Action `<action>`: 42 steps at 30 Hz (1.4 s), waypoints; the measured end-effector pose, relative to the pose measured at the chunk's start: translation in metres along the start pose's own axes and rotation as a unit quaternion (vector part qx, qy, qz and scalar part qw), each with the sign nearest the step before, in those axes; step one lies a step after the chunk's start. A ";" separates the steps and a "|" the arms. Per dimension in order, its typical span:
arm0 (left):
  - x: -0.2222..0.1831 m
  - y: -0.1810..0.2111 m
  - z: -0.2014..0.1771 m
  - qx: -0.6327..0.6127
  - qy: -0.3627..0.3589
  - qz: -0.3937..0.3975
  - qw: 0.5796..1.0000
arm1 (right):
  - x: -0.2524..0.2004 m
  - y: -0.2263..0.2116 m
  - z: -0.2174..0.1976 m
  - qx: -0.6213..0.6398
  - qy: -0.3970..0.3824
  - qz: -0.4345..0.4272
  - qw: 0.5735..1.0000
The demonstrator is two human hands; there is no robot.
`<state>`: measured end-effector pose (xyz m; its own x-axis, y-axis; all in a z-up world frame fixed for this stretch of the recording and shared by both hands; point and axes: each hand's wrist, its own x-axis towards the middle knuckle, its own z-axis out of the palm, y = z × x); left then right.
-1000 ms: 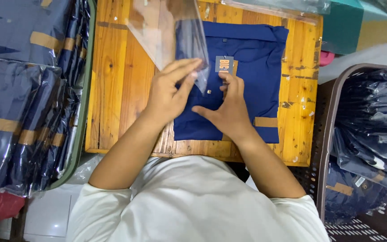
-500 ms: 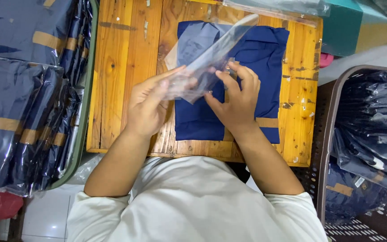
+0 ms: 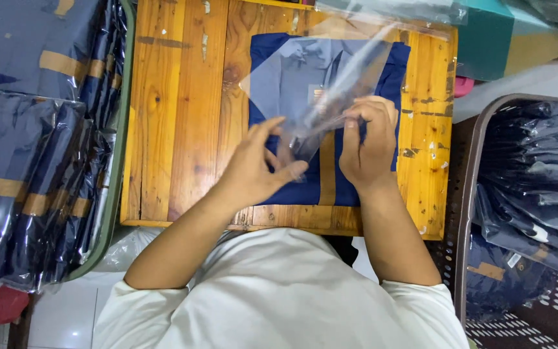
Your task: Folding blue shirts and placing them into clear plastic bags for final packaging.
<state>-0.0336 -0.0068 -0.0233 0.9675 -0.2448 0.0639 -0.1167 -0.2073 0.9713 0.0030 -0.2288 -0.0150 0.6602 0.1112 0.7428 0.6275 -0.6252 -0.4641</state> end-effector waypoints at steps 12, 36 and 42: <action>0.063 -0.008 -0.025 0.199 -0.143 -0.044 0.968 | -0.033 0.020 -0.033 0.059 -0.066 0.044 0.995; 0.232 -0.036 -0.051 0.297 0.003 0.198 0.934 | -0.017 0.074 -0.035 -0.222 -0.215 -0.025 0.951; 0.197 -0.018 -0.032 0.438 0.184 0.065 0.877 | -0.009 0.091 -0.004 -0.272 -0.238 -0.070 0.930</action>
<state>0.1666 -0.0209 -0.0211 0.9216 -0.0310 0.3870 -0.2026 -0.8888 0.4111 0.0527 -0.2896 -0.0618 0.7765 0.4693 0.4205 0.5053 -0.8624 0.0296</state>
